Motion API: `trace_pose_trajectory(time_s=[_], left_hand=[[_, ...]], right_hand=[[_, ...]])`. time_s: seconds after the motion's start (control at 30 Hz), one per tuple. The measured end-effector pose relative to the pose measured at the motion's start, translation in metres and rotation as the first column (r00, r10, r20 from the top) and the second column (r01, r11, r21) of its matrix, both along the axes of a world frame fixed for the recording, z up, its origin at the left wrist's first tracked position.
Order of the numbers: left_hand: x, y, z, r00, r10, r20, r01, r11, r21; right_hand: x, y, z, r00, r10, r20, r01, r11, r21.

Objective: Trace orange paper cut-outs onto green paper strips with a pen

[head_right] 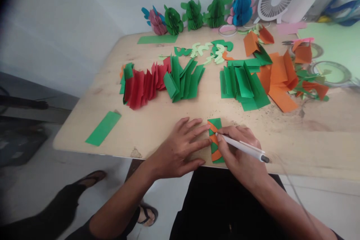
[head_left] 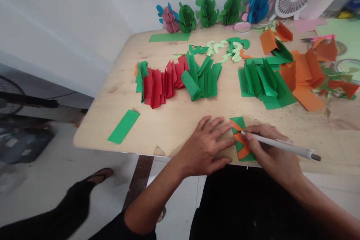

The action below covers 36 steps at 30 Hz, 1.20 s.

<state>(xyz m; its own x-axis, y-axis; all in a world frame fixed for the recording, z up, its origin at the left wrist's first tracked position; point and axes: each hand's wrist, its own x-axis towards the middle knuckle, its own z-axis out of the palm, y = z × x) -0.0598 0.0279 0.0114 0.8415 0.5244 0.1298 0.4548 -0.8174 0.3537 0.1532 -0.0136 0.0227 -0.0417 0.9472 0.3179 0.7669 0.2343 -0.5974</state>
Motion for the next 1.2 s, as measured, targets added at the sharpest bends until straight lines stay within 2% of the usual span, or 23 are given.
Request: trace_pose_trajectory(time_s=[0.27, 0.4, 0.5, 0.7, 0.97, 1.2], left_hand=[[0.000, 0.001, 0.002, 1.000, -0.004, -0.023, 0.003, 1.000, -0.017], [0.000, 0.001, 0.001, 1.000, 0.000, -0.002, 0.000, 1.000, -0.017], [0.000, 0.001, 0.000, 1.000, 0.005, 0.010, -0.005, 1.000, -0.016], [0.001, 0.000, -0.001, 1.000, 0.008, 0.021, -0.008, 1.000, -0.022], [0.001, 0.000, 0.000, 1.000, 0.011, 0.016, -0.011, 1.000, -0.015], [0.002, -0.019, 0.005, 0.999, -0.005, 0.034, 0.005, 1.000, -0.004]], right_hand=[[-0.001, 0.001, 0.008, 0.999, 0.008, -0.043, -0.007, 1.000, 0.016], [0.005, -0.010, 0.011, 0.995, 0.077, -0.060, -0.075, 0.996, 0.038], [0.011, -0.019, 0.010, 0.988, 0.151, -0.014, -0.150, 0.986, 0.075], [0.017, -0.024, 0.004, 0.946, 0.267, 0.183, -0.297, 0.941, 0.162], [0.017, -0.026, -0.002, 0.924, 0.263, 0.277, -0.323, 0.926, 0.196], [0.018, -0.027, -0.005, 0.921, 0.264, 0.285, -0.332, 0.917, 0.221]])
